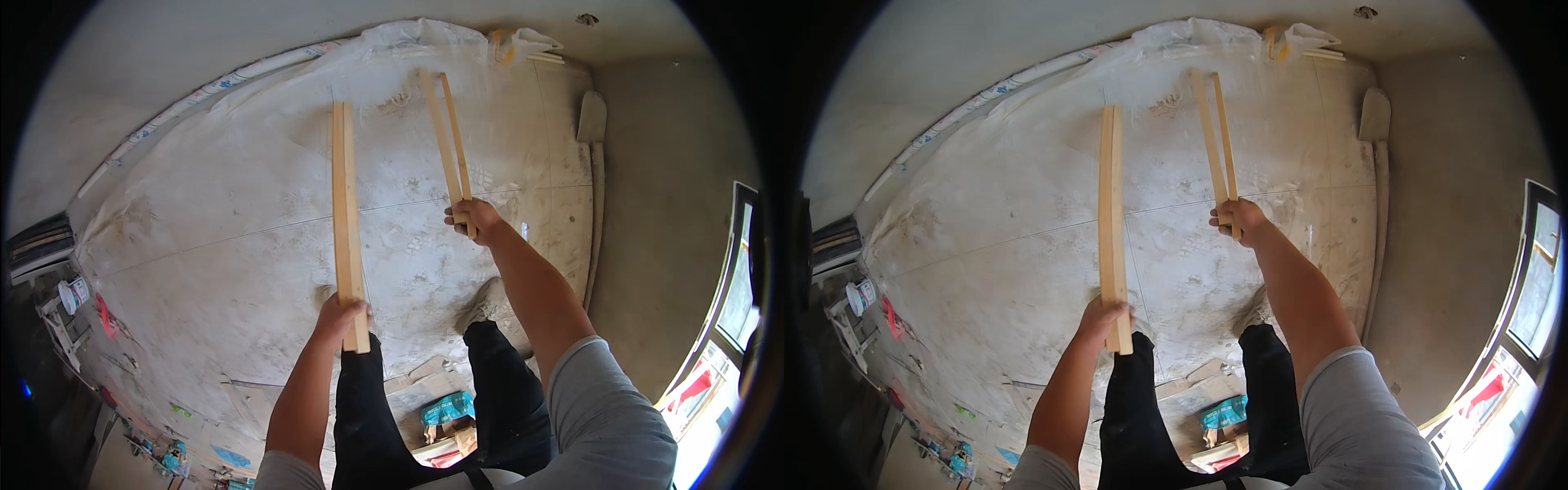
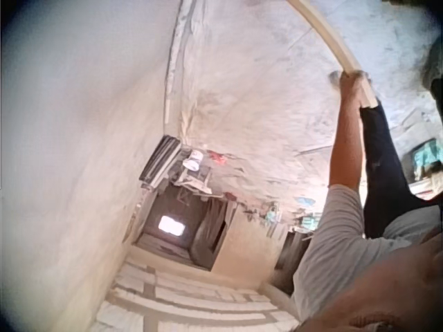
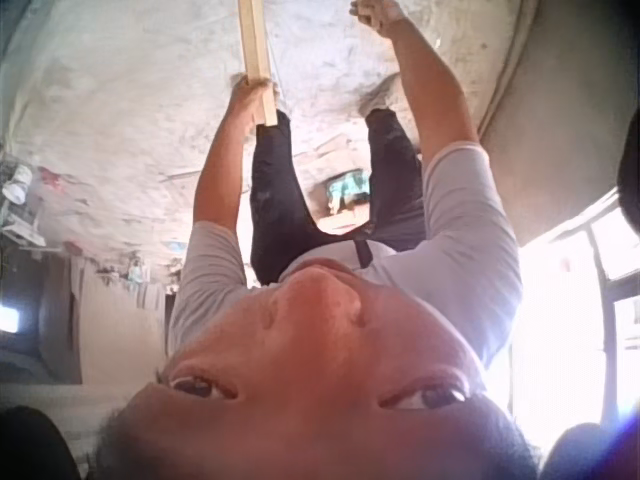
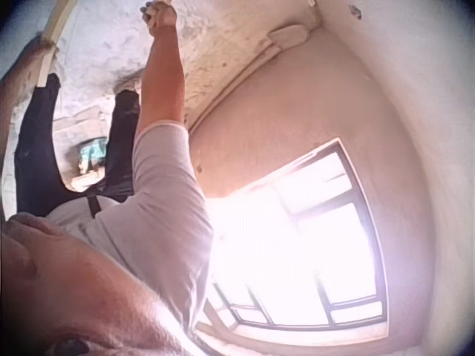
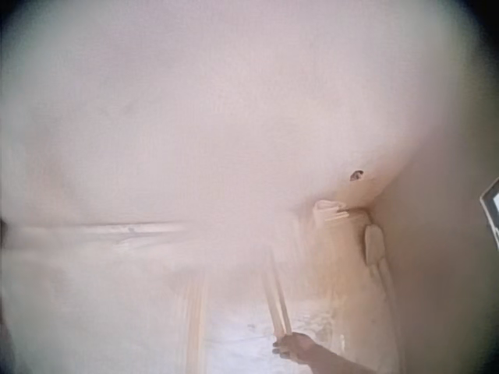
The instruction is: The person moves around a construction site, picks up a bucket, and arranges several wooden strips on the floor. They then walk outside and inspect window frames loaded on a truck.
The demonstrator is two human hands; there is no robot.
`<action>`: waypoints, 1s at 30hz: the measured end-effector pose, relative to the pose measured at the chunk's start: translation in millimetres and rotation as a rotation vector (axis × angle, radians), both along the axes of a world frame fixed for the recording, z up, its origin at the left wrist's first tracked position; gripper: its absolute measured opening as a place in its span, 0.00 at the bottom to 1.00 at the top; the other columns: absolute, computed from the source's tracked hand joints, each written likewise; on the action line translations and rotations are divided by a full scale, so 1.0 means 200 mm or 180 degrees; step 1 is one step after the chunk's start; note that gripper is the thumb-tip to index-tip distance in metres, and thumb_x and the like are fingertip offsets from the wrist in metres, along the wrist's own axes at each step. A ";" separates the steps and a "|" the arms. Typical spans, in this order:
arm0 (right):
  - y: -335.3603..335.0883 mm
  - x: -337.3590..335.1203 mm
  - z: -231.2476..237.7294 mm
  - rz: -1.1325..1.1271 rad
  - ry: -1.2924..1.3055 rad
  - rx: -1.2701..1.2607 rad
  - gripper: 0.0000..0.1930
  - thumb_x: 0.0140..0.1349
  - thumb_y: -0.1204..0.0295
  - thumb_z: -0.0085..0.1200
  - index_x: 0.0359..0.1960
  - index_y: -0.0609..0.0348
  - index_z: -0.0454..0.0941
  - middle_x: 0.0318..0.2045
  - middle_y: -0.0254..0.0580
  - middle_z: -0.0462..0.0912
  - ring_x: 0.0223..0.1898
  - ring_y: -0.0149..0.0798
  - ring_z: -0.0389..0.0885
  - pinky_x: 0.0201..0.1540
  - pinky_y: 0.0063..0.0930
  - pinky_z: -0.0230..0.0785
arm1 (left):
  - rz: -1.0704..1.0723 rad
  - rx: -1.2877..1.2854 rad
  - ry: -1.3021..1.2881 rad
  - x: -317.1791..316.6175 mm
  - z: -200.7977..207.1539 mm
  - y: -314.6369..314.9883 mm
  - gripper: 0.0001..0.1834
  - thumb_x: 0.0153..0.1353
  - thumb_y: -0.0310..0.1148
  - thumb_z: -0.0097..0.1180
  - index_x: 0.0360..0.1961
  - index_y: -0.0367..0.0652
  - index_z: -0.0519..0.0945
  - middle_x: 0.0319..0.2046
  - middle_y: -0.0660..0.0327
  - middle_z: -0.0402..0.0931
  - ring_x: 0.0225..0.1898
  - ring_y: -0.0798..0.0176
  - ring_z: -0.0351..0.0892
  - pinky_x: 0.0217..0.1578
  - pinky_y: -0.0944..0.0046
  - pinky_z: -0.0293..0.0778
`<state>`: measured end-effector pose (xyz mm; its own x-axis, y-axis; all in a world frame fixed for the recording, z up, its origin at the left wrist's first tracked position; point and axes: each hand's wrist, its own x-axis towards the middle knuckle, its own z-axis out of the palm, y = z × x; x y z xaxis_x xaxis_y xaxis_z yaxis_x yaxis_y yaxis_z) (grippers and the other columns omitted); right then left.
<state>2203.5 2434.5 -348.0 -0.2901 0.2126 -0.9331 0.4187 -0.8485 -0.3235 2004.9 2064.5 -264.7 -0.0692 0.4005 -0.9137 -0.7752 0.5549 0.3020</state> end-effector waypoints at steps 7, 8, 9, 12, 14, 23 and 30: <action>0.08 -0.13 -0.14 0.0098 0.0213 0.0284 0.18 0.71 0.68 0.57 0.58 0.62 0.73 0.49 0.46 0.83 0.48 0.44 0.87 0.48 0.38 0.82 | 0.0039 0.0314 0.0103 0.00 -0.29 0.57 0.15 0.69 0.30 0.62 0.51 0.34 0.74 0.41 0.50 0.83 0.39 0.52 0.87 0.41 0.52 0.86; 0.08 -0.12 -0.17 0.0096 0.0207 0.0348 0.18 0.71 0.68 0.58 0.58 0.62 0.73 0.48 0.46 0.83 0.48 0.44 0.87 0.47 0.38 0.82 | 0.0112 0.0365 0.0071 0.01 -0.31 0.62 0.16 0.69 0.31 0.62 0.51 0.35 0.73 0.42 0.50 0.83 0.39 0.52 0.87 0.42 0.51 0.86; 0.07 -0.12 -0.20 0.0064 0.0207 0.0494 0.19 0.70 0.67 0.59 0.57 0.62 0.73 0.48 0.45 0.83 0.47 0.45 0.87 0.47 0.39 0.83 | 0.0179 0.0346 0.0065 0.01 -0.33 0.66 0.17 0.69 0.32 0.62 0.52 0.35 0.73 0.42 0.50 0.82 0.40 0.51 0.87 0.43 0.51 0.86; 0.03 -0.05 -0.30 0.0132 -0.0198 0.0677 0.19 0.70 0.69 0.59 0.58 0.63 0.71 0.47 0.45 0.81 0.47 0.43 0.86 0.46 0.39 0.84 | 0.0187 0.0280 0.0128 0.06 -0.40 0.73 0.19 0.69 0.35 0.63 0.53 0.35 0.73 0.43 0.50 0.82 0.42 0.50 0.87 0.44 0.50 0.86; 0.01 0.02 -0.35 0.0337 -0.0583 0.0768 0.18 0.69 0.72 0.58 0.58 0.63 0.71 0.49 0.46 0.80 0.48 0.43 0.84 0.47 0.38 0.86 | 0.0059 0.0196 0.0210 0.08 -0.47 0.74 0.19 0.70 0.36 0.63 0.53 0.36 0.73 0.43 0.51 0.82 0.43 0.51 0.87 0.44 0.50 0.85; 0.05 0.17 -0.52 -0.0127 -0.0265 0.0840 0.16 0.68 0.77 0.59 0.54 0.66 0.71 0.43 0.46 0.80 0.39 0.42 0.86 0.43 0.35 0.86 | -0.0315 -0.0412 0.0729 0.18 -0.90 0.71 0.18 0.70 0.39 0.65 0.52 0.38 0.78 0.41 0.56 0.84 0.36 0.59 0.85 0.41 0.55 0.82; 0.14 0.20 -0.59 0.0350 -0.1116 0.1485 0.18 0.65 0.67 0.65 0.50 0.63 0.73 0.33 0.43 0.82 0.36 0.39 0.86 0.38 0.33 0.81 | -0.0687 -0.0922 0.1208 0.22 -1.15 0.75 0.24 0.70 0.45 0.66 0.56 0.38 0.79 0.44 0.57 0.84 0.41 0.59 0.83 0.44 0.54 0.79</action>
